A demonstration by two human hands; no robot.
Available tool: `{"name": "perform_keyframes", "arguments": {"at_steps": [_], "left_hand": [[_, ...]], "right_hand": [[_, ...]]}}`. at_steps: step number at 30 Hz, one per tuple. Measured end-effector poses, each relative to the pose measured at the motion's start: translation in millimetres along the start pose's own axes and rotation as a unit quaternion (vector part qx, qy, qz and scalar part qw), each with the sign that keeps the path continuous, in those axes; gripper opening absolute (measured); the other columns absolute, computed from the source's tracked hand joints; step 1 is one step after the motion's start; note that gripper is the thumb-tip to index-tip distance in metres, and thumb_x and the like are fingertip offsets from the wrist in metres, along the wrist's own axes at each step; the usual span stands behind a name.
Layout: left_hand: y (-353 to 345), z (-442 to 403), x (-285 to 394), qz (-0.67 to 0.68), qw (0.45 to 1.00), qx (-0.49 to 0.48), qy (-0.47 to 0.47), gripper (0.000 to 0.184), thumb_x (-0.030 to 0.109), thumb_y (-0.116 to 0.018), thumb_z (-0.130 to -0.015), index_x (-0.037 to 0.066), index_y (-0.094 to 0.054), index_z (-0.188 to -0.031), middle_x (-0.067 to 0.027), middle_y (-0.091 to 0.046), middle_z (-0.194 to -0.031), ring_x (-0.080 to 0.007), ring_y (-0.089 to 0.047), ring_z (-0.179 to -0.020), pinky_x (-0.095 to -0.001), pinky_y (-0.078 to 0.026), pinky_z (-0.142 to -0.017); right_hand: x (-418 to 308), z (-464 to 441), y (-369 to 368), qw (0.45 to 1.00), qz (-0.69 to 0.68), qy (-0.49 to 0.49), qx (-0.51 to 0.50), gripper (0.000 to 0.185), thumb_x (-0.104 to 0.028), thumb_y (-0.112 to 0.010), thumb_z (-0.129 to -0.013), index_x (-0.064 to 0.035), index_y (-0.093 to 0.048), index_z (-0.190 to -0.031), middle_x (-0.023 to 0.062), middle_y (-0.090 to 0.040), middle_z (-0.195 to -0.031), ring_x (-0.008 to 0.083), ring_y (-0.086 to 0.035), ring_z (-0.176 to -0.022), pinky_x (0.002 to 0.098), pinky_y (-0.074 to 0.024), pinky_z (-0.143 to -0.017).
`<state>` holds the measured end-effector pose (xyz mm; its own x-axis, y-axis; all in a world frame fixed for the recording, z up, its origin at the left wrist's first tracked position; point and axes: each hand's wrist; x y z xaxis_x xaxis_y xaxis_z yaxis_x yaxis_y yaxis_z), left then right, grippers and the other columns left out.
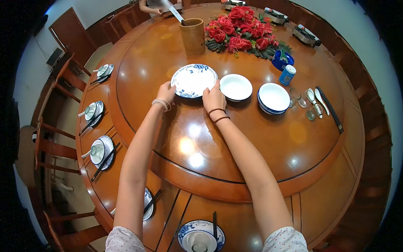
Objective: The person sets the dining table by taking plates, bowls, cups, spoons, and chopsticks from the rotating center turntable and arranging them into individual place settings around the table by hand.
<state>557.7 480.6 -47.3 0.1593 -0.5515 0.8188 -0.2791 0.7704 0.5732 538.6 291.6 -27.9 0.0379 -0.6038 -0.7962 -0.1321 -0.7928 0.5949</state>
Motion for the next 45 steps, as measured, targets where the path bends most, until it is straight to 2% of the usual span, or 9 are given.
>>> {"name": "perform_keyframes", "arguments": {"at_steps": [18, 20, 22, 25, 29, 35, 37, 41, 45], "left_hand": [[-4, 33, 17, -0.126, 0.986, 0.11, -0.013, 0.047, 0.033, -0.05, -0.082, -0.001, -0.047, -0.115, -0.022, -0.059, -0.093, -0.0329, -0.057, -0.088, -0.037, -0.042, -0.08], [8, 77, 29, -0.098, 0.988, 0.096, -0.064, 0.043, 0.029, -0.05, -0.083, 0.002, -0.046, -0.116, -0.017, -0.061, -0.077, -0.0272, -0.06, -0.071, -0.0343, -0.045, -0.067], [37, 144, 42, -0.066, 0.994, 0.04, -0.075, 0.038, 0.026, -0.05, -0.083, 0.004, -0.047, -0.114, -0.0162, -0.061, -0.078, -0.0279, -0.059, -0.071, -0.0344, -0.045, -0.066], [88, 265, 44, -0.047, 0.984, -0.038, -0.165, 0.027, 0.014, -0.053, -0.082, 0.005, -0.052, -0.107, -0.0124, -0.059, -0.073, -0.0209, -0.057, -0.058, -0.029, -0.044, -0.055], [128, 438, 27, 0.006, 0.998, 0.041, -0.045, 0.013, 0.009, -0.055, -0.08, 0.0, -0.059, -0.089, -0.0085, -0.057, -0.07, -0.0127, -0.053, -0.058, -0.024, -0.041, -0.051], [105, 633, 12, 0.026, 0.979, 0.122, 0.161, 0.022, 0.014, -0.052, -0.083, -0.001, -0.061, -0.069, -0.0105, -0.057, -0.07, -0.0178, -0.055, -0.064, -0.027, -0.042, -0.058], [91, 654, 26, -0.048, 0.983, 0.095, 0.152, 0.025, 0.019, -0.05, -0.085, 0.0, -0.061, -0.071, -0.0124, -0.058, -0.075, -0.0228, -0.057, -0.07, -0.0301, -0.044, -0.062], [72, 647, 46, -0.047, 0.983, 0.003, 0.176, 0.042, 0.029, -0.049, -0.084, 0.001, -0.042, -0.113, -0.0131, -0.061, -0.084, -0.0282, -0.059, -0.073, -0.0359, -0.046, -0.065], [50, 629, 59, -0.078, 0.988, -0.037, 0.13, 0.055, 0.029, -0.049, -0.083, 0.0, -0.027, -0.123, -0.0188, -0.061, -0.082, -0.0342, -0.059, -0.071, -0.0416, -0.046, -0.062]], "right_hand": [[14, 37, 5, 0.997, 0.006, 0.073, -0.025, 0.062, -0.035, -0.044, -0.085, -0.0017, -0.019, -0.131, 0.0222, -0.059, -0.074, 0.0384, -0.057, -0.07, 0.0443, -0.0437, -0.063], [29, 90, 26, 0.979, -0.13, 0.136, -0.073, 0.057, -0.022, -0.051, -0.083, 0.001, -0.024, -0.129, 0.0161, -0.054, -0.069, 0.03, -0.052, -0.059, 0.0363, -0.0429, -0.059], [58, 150, 58, 0.958, 0.019, 0.271, -0.086, 0.049, -0.018, -0.053, -0.08, -0.0021, -0.037, -0.124, 0.0142, -0.053, -0.101, 0.0287, -0.049, -0.094, 0.038, -0.0383, -0.082], [78, 235, 111, 0.935, 0.152, 0.301, -0.108, 0.045, -0.02, -0.051, -0.081, -0.0038, -0.04, -0.122, 0.0132, -0.046, -0.118, 0.03, -0.039, -0.113, 0.0417, -0.0292, -0.094], [76, 262, 116, 0.898, 0.273, 0.321, -0.128, 0.043, -0.028, -0.039, -0.087, -0.0066, -0.04, -0.124, 0.0087, -0.034, -0.132, 0.0241, -0.026, -0.124, 0.0422, -0.0168, -0.102], [84, 263, 97, 0.893, 0.284, 0.333, -0.107, 0.044, -0.031, -0.036, -0.087, -0.0123, -0.037, -0.127, 0.0076, -0.032, -0.134, 0.0233, -0.025, -0.125, 0.0442, -0.0151, -0.102], [80, 263, 90, 0.896, 0.29, 0.324, -0.092, 0.044, -0.032, -0.035, -0.087, -0.0133, -0.036, -0.128, 0.0074, -0.031, -0.134, 0.0239, -0.024, -0.126, 0.0441, -0.0145, -0.103], [62, 262, 77, 0.904, 0.294, 0.278, -0.139, 0.05, -0.036, -0.035, -0.086, -0.0132, -0.031, -0.131, 0.0069, -0.023, -0.139, 0.0235, -0.019, -0.128, 0.0451, -0.011, -0.103], [35, 258, 76, 0.914, 0.227, 0.227, -0.25, 0.056, -0.041, -0.034, -0.085, -0.0134, -0.026, -0.133, 0.0078, -0.017, -0.141, 0.0248, -0.012, -0.13, 0.0453, -0.0053, -0.104]]}}
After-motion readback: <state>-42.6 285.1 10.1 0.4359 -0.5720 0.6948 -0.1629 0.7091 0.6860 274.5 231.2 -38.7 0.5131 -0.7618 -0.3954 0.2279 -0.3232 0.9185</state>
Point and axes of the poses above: each hand's wrist, its own z-axis away from the middle knuckle, its own y-axis out of the back of the hand, x = y × z
